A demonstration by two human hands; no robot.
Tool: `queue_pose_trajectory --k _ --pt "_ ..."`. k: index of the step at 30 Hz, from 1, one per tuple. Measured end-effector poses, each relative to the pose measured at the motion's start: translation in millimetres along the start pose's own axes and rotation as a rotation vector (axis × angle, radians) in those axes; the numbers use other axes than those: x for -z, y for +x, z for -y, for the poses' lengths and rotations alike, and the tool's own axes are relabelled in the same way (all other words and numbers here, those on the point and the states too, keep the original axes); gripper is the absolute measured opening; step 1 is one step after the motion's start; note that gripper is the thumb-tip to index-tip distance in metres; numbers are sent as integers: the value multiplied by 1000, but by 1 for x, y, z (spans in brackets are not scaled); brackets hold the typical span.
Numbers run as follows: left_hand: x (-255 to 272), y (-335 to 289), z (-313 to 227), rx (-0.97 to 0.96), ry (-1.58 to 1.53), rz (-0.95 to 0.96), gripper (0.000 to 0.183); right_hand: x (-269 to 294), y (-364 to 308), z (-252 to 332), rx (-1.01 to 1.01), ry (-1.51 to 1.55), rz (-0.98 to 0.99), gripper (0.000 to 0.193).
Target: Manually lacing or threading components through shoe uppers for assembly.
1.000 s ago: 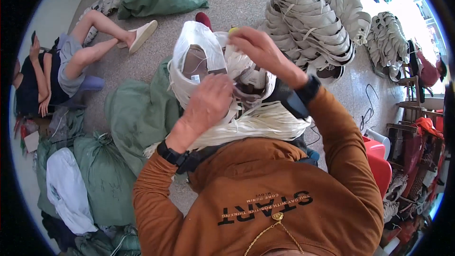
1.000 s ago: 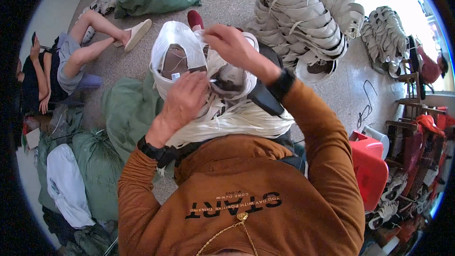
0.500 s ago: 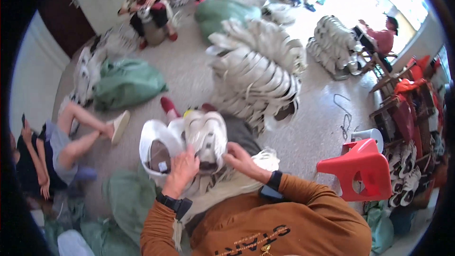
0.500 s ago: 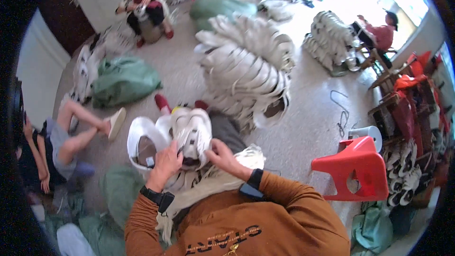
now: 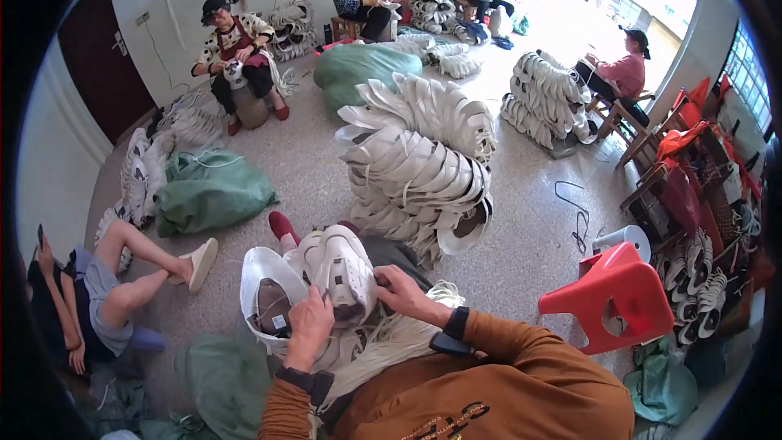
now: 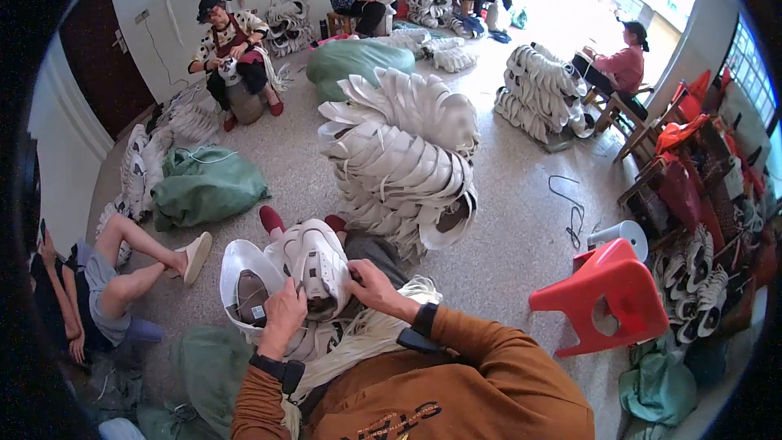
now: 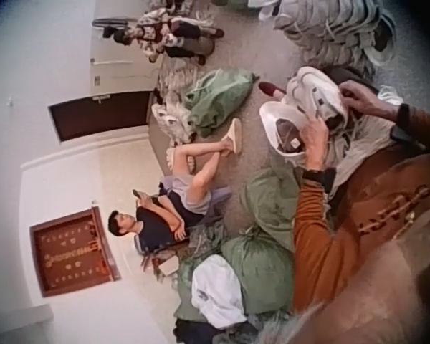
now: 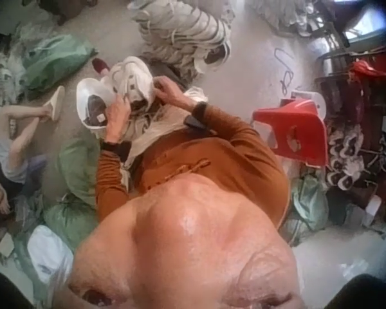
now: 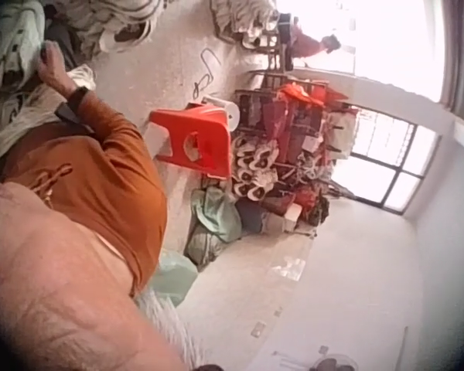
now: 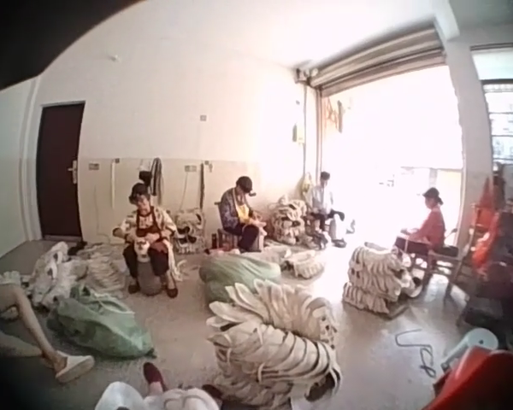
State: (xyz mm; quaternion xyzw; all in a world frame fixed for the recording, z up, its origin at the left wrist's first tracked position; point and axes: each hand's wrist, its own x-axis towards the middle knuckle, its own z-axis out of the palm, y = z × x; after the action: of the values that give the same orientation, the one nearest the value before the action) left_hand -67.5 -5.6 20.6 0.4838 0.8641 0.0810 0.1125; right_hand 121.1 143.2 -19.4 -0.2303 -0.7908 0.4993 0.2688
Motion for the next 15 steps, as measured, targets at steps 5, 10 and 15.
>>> queue_pose_trajectory --k 5,10,15 --pt "13 -39 -19 -210 -98 -405 26 22 -44 12 126 -106 361 18" --pt "-19 -60 -46 -592 -152 -279 18 8 -72 8 249 -547 799 14" --pt "-45 -52 -54 -589 74 -277 10 17 -76 20 327 -494 728 13"
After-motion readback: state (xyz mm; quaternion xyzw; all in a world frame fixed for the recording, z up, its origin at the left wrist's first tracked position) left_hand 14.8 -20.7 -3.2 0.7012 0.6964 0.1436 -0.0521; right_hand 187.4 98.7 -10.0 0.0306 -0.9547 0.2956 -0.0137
